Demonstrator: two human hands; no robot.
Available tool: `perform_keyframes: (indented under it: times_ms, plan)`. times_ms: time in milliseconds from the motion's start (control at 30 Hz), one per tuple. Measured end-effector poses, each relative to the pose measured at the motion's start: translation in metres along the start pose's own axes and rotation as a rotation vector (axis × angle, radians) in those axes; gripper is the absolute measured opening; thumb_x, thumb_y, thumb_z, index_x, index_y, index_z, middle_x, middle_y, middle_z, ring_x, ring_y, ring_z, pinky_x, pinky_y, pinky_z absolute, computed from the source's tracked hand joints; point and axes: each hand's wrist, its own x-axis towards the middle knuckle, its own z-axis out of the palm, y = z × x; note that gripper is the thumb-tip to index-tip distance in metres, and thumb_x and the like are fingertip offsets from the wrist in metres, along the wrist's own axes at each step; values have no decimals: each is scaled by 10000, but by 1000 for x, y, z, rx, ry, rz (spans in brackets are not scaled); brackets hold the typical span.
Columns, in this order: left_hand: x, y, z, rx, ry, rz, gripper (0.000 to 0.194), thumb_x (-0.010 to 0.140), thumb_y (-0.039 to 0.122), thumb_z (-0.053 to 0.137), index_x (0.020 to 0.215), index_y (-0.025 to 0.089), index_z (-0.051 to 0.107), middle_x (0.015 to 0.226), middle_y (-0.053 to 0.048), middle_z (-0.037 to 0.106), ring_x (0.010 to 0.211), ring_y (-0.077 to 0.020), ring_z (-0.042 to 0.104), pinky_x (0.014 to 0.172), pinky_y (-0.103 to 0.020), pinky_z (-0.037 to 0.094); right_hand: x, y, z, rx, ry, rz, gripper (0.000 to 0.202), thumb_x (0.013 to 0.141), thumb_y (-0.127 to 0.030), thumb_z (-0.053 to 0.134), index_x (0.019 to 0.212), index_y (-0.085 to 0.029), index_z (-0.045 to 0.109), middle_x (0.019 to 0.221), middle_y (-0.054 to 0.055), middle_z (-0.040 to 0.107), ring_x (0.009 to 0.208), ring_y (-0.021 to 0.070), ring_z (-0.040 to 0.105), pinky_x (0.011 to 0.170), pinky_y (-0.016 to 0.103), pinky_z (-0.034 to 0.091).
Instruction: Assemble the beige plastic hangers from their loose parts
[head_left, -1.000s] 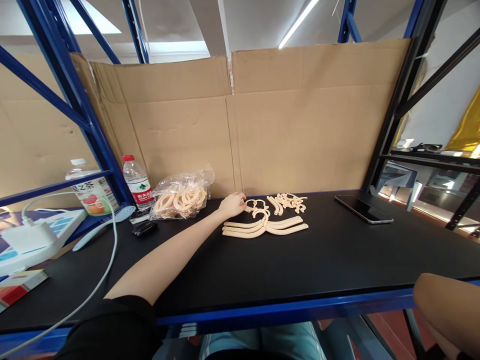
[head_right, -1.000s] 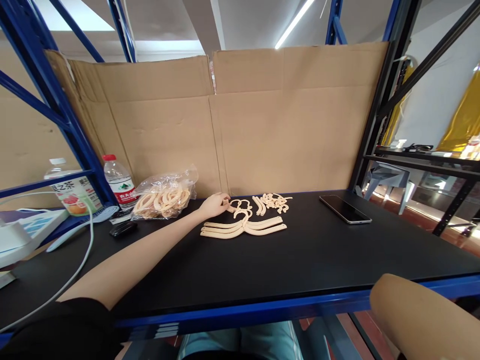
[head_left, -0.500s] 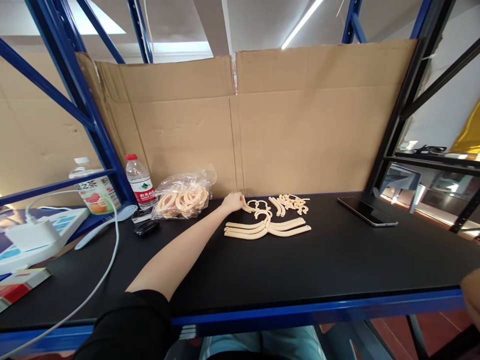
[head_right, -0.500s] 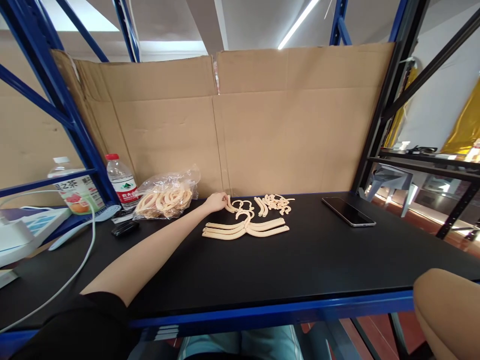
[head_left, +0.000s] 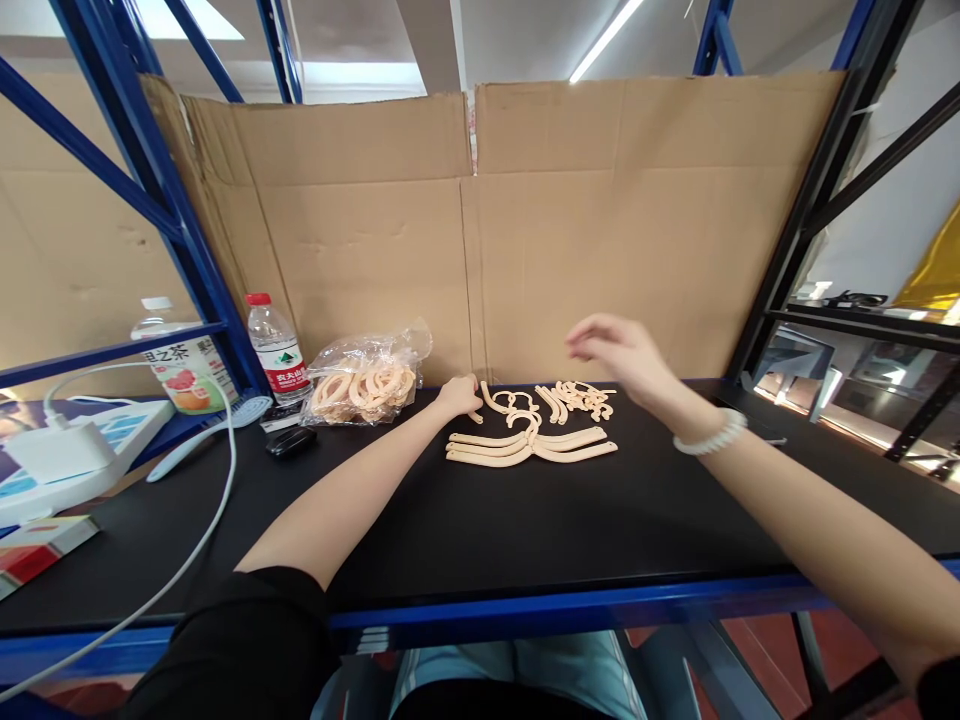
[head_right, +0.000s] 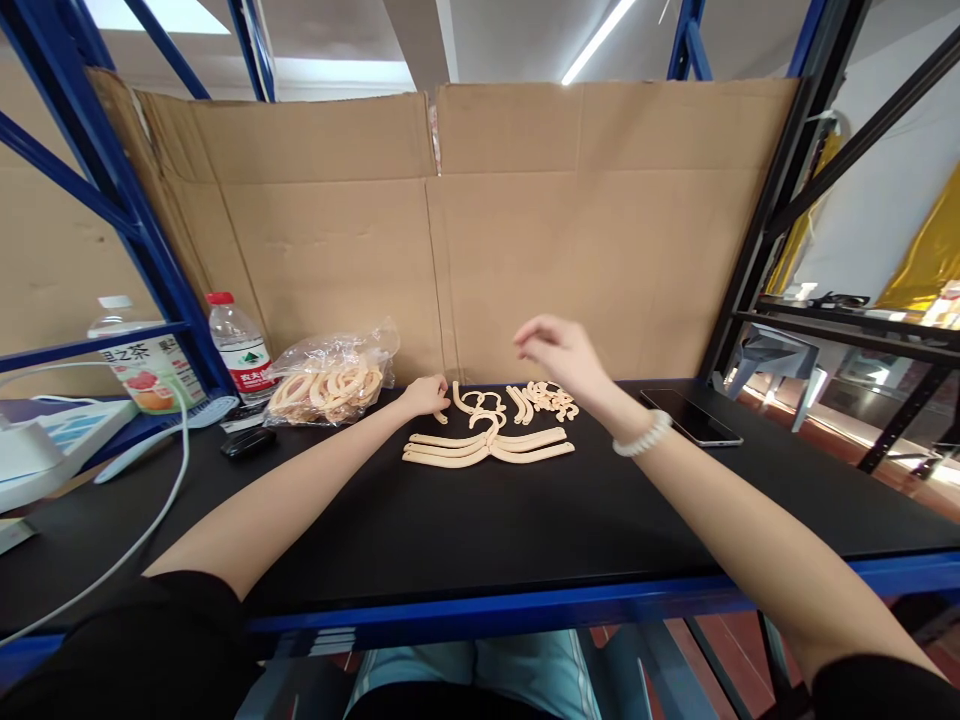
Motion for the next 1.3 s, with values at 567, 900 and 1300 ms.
perform_keyframes:
  times_ms: [567,900,1300]
  plan:
    - [-16,-7,-11,-557,198,-159,373,685,63,683,1034,145,582,900,-84,713,1061,-260,613,931,-352,454,70,54,98,-832,-504,481,271,546,-55,660,808,-109,696,762,127,682,780,272,663,638,315,490]
    - [-95,25,-23,-1332,45,-136,35,826,123,592,861,126,599,740,-47,655,623,-91,630,768,-280,555,69,43,49,-571,-440,520,107,641,-155,686,582,-128,600,453,-2,490,449,107,467,418,222,341]
    - [-161,37,-4,-1651,-67,116,229,871,314,613,911,192,423,868,-62,724,869,-203,701,915,-422,518,-41,28,41,560,-356,415,345,698,-424,763,791,-133,603,746,48,654,634,106,620,571,204,512]
